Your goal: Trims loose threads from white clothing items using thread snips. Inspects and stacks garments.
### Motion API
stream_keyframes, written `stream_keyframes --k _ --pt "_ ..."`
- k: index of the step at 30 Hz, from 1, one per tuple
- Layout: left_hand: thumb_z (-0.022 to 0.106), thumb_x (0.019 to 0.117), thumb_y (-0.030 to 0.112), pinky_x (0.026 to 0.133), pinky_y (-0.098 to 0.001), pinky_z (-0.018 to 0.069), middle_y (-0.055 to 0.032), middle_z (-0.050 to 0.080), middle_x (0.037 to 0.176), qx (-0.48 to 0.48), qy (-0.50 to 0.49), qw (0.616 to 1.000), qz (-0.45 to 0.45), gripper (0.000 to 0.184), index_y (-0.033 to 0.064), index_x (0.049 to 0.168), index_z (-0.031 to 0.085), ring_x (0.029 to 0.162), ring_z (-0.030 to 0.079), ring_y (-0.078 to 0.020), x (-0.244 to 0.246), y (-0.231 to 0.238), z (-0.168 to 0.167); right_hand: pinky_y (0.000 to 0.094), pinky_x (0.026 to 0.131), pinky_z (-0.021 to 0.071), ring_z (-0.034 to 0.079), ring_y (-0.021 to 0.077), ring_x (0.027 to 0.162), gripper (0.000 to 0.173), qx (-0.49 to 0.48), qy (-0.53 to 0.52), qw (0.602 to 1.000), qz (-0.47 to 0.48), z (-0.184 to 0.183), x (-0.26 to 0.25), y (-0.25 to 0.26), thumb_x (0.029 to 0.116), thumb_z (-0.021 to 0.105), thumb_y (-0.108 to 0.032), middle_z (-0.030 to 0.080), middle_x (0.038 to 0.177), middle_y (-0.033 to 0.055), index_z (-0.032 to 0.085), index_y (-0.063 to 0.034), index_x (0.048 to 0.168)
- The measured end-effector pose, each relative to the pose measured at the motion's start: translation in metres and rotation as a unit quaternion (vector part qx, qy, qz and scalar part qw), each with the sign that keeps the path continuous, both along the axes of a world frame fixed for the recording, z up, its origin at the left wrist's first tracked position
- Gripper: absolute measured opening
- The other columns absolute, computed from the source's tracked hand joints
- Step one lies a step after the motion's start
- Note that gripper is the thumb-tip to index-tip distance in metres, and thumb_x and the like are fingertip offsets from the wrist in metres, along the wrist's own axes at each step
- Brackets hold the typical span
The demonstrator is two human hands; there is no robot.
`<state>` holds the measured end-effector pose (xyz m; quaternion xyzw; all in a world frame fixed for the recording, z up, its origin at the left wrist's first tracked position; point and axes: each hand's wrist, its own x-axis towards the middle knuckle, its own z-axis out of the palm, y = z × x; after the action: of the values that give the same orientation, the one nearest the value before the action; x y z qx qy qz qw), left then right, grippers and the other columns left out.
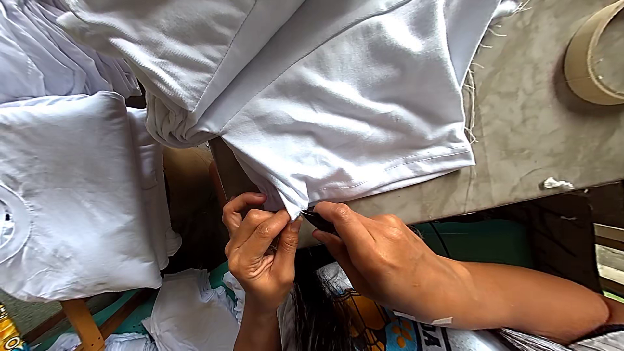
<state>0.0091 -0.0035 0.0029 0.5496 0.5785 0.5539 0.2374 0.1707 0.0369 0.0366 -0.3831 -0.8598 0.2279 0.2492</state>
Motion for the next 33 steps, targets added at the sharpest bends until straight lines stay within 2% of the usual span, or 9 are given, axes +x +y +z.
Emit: stream_keyframes --k 12,33 --pt "0.069 0.0938 0.016 0.107 -0.0237 0.039 0.0123 0.067 0.084 0.005 -0.002 1.0 -0.003 0.007 0.0134 0.09 0.074 0.105 0.06 -0.0015 0.001 0.0016 0.0012 0.0214 0.042 0.0329 0.047 0.0106 0.047 0.024 -0.008 0.009 1.0 0.001 -0.0001 0.0018 0.0 0.105 0.047 -0.016 0.056 0.067 0.0056 0.063 0.0018 0.103" --pt "0.069 0.0943 0.017 0.108 -0.0233 0.0384 0.0128 0.068 0.085 0.002 0.002 1.0 -0.01 0.007 0.014 0.091 0.074 0.106 0.06 -0.0007 -0.0003 0.0011 0.0011 0.0208 0.042 0.0331 0.047 0.0098 0.047 0.023 -0.014 0.016 1.0 0.0 -0.0021 -0.0018 0.0009 0.1049 0.046 -0.014 0.056 0.066 0.0047 0.063 0.0021 0.103"
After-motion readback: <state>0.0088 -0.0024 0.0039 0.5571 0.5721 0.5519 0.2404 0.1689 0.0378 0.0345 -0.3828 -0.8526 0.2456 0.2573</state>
